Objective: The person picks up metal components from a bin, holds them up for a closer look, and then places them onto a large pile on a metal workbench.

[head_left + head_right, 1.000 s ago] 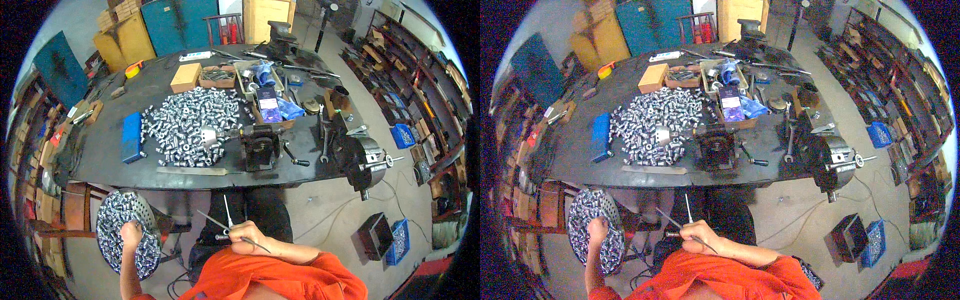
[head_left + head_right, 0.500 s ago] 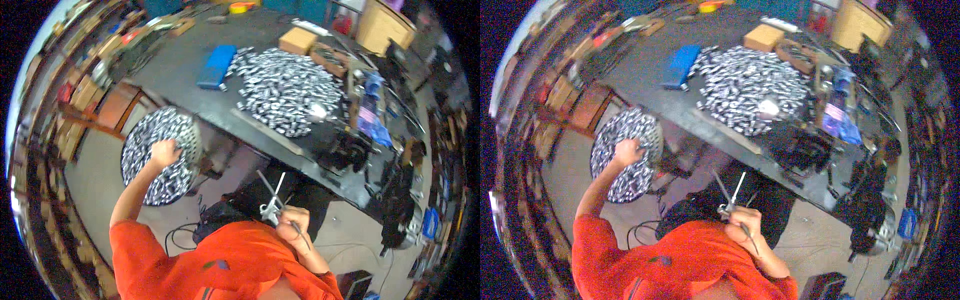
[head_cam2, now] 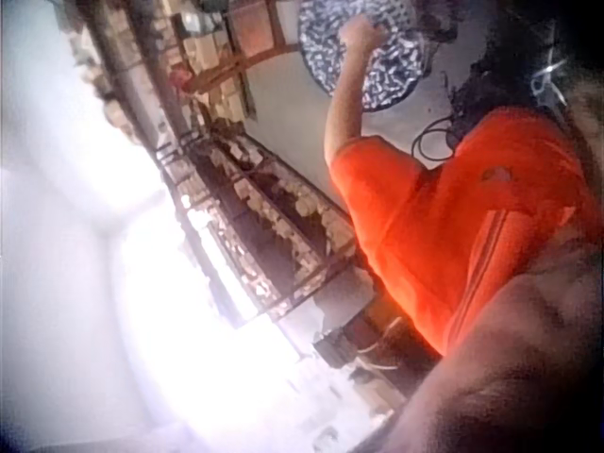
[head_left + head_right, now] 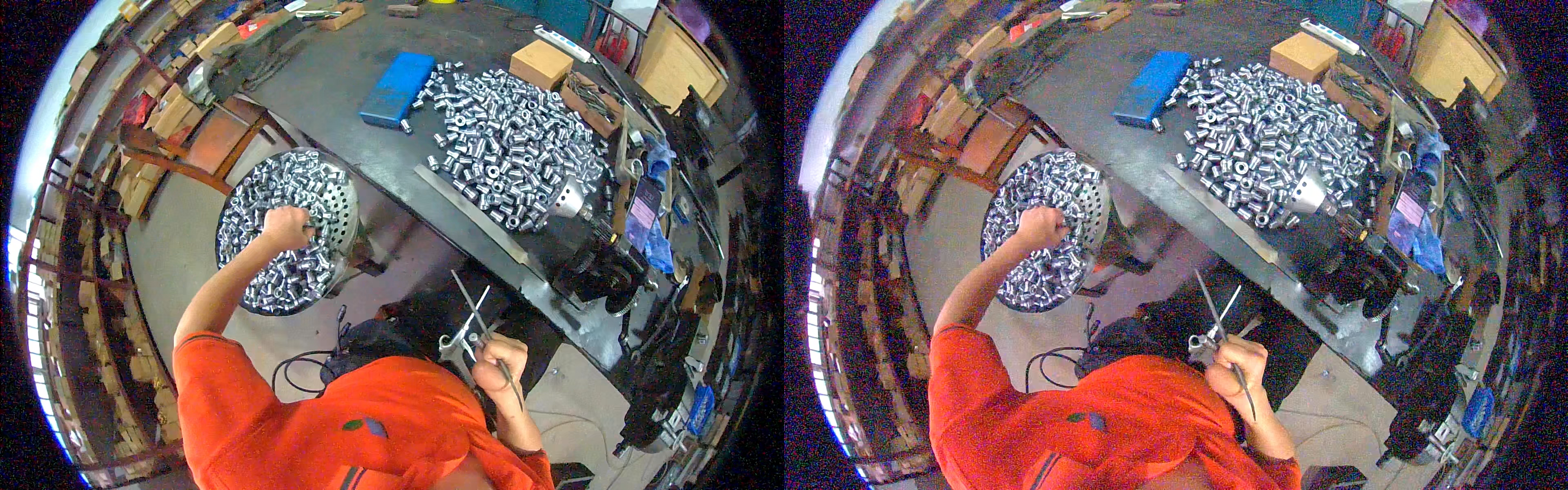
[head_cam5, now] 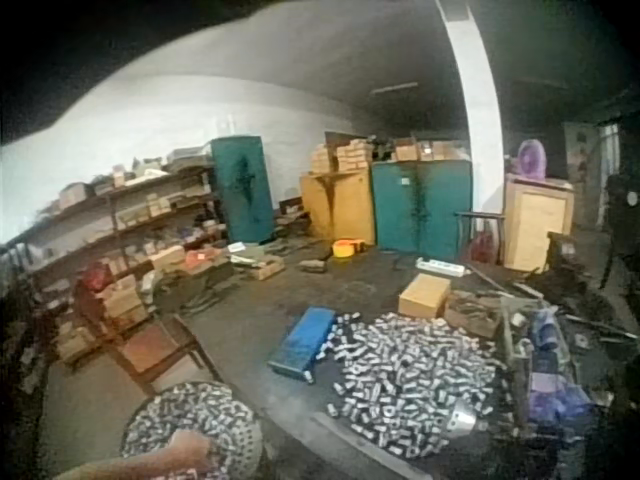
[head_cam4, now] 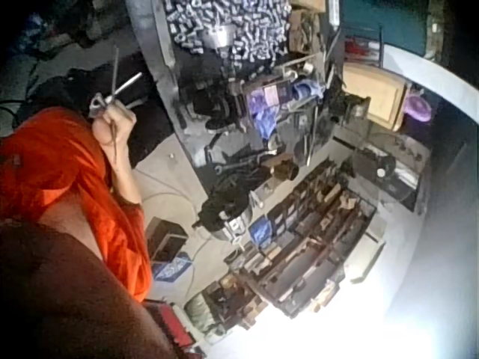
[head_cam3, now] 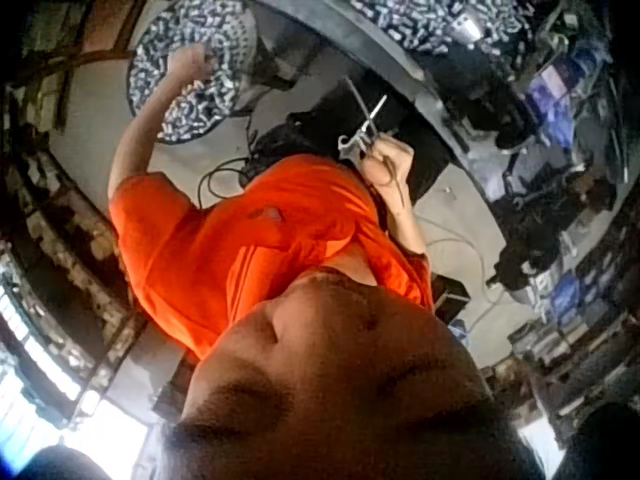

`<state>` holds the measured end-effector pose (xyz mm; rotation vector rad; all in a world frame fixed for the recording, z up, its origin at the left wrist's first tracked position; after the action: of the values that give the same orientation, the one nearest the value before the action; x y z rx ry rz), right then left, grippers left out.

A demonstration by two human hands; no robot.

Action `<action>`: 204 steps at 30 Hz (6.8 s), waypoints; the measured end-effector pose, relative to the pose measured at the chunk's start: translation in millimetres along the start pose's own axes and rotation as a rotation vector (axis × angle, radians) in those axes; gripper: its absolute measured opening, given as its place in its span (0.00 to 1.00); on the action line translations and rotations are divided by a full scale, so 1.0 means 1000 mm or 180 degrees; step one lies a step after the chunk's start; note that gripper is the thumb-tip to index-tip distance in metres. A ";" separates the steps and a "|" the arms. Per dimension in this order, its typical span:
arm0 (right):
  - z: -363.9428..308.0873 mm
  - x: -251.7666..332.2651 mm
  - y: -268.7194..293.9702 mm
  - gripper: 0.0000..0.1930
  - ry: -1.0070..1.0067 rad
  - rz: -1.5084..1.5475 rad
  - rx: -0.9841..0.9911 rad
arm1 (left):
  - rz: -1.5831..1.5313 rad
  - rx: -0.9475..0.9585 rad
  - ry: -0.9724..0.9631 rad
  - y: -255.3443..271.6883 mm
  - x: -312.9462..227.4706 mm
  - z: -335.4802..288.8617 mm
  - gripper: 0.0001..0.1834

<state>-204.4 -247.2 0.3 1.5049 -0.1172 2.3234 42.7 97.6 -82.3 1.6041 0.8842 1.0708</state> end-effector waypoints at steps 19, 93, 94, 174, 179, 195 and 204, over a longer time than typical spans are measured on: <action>-0.010 0.002 -0.009 0.14 -0.0012 -0.0193 0.0287 | 0.0096 -0.0390 -0.1614 0.008 -0.071 0.040 0.12; 0.001 0.014 0.001 0.14 0.0517 -0.0385 0.0057 | -0.4507 -0.1221 -0.1106 0.203 -0.224 0.132 0.22; 0.002 0.017 0.001 0.14 0.0491 -0.0305 0.0070 | -0.4366 -0.1255 -0.1093 0.208 -0.212 0.120 0.20; 0.020 -0.035 -0.049 0.09 -0.0609 -0.0169 0.0799 | -0.4059 0.1006 -0.1748 0.101 -0.244 -0.068 0.12; 0.013 -0.043 -0.044 0.12 -0.0808 0.0117 0.0930 | -0.4202 0.0897 -0.1902 0.114 -0.243 -0.064 0.10; 0.005 0.017 -0.029 0.16 -0.0177 0.0667 0.0920 | -0.2354 -0.1122 -0.1977 0.120 -0.219 -0.045 0.13; 0.014 -0.004 -0.042 0.12 0.0273 -0.0435 0.0782 | -0.2029 -0.1324 -0.2446 0.131 -0.251 -0.047 0.15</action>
<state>-176.6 -212.5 -2.5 1.4687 0.2947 2.3536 -81.9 -149.5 -6.5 1.1087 0.5253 0.1284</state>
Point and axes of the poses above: each hand's wrist, its own z-axis towards the middle knuckle, its own y-axis out of the back of the hand, x = y × z, the point moved 10 cm from there along z, towards the middle knuckle, and after that the axes turned 9 degrees about -x, right-handed, at the moved point
